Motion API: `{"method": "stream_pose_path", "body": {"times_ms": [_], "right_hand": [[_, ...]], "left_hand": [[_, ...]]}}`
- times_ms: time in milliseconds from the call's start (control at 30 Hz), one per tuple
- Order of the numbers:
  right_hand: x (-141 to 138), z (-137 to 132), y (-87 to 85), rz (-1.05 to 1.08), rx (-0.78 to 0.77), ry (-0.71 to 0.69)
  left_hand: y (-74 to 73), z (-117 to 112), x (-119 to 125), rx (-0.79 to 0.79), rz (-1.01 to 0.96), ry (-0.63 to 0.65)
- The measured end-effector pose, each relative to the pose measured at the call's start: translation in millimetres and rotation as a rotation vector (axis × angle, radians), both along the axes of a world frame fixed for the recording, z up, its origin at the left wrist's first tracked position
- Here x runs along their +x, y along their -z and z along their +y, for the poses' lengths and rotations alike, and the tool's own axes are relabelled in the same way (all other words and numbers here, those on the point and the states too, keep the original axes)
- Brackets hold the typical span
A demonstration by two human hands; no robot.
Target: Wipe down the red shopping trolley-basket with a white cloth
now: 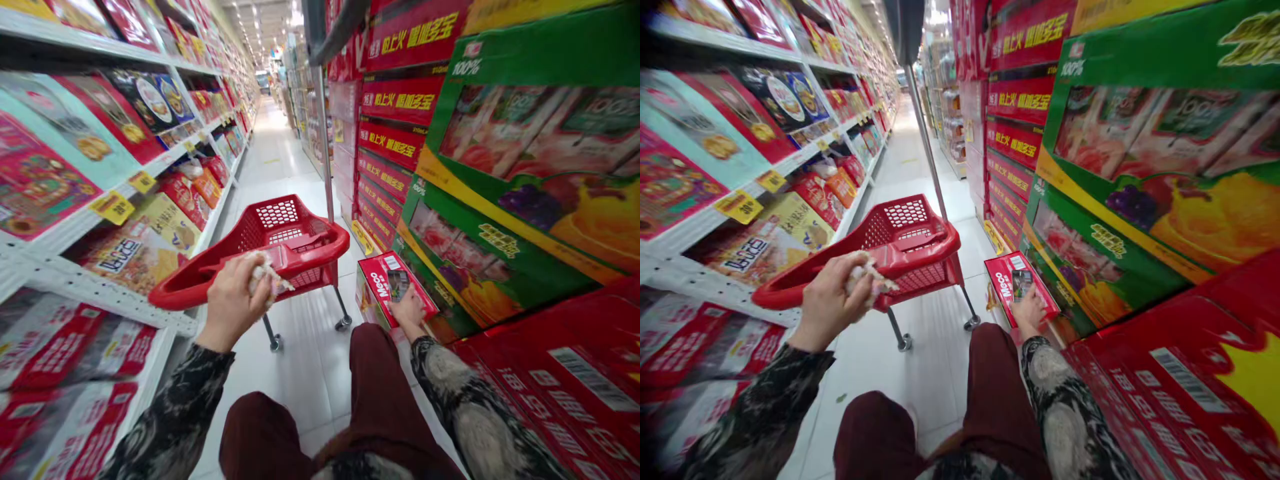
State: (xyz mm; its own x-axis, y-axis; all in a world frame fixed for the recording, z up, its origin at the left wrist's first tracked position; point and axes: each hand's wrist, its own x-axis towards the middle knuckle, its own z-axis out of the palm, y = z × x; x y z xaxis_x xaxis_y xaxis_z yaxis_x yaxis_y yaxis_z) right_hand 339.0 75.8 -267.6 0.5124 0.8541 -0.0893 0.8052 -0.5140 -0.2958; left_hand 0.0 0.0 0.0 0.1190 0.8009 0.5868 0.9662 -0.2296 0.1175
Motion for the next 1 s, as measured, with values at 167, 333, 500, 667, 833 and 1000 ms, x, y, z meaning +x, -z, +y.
{"method": "stream_pose_path", "body": {"times_ms": [167,333,500,667,833,1000], "right_hand": [[35,-4,-0.5,-0.091,0.007,0.073],[33,-3,1.0,-0.138,0.058,0.081],[40,-10,7.5,-0.038,0.097,0.079],[74,-25,19.0,-0.039,0.101,-0.089],[84,-13,11.9,-0.198,0.005,-0.413],[82,15,-1.1,-0.254,-0.034,-0.458]], "left_hand": [[-0.3,-4,-3,0.017,-0.006,0.002],[0.3,-8,-5,0.029,0.000,-0.014],[0.6,-11,-4,0.015,-0.008,-0.011],[0.3,-13,-2,0.013,-0.042,-0.012],[-0.6,-14,0,0.013,-0.058,-0.002],[-0.1,-14,-1,0.016,-0.083,-0.009]]}}
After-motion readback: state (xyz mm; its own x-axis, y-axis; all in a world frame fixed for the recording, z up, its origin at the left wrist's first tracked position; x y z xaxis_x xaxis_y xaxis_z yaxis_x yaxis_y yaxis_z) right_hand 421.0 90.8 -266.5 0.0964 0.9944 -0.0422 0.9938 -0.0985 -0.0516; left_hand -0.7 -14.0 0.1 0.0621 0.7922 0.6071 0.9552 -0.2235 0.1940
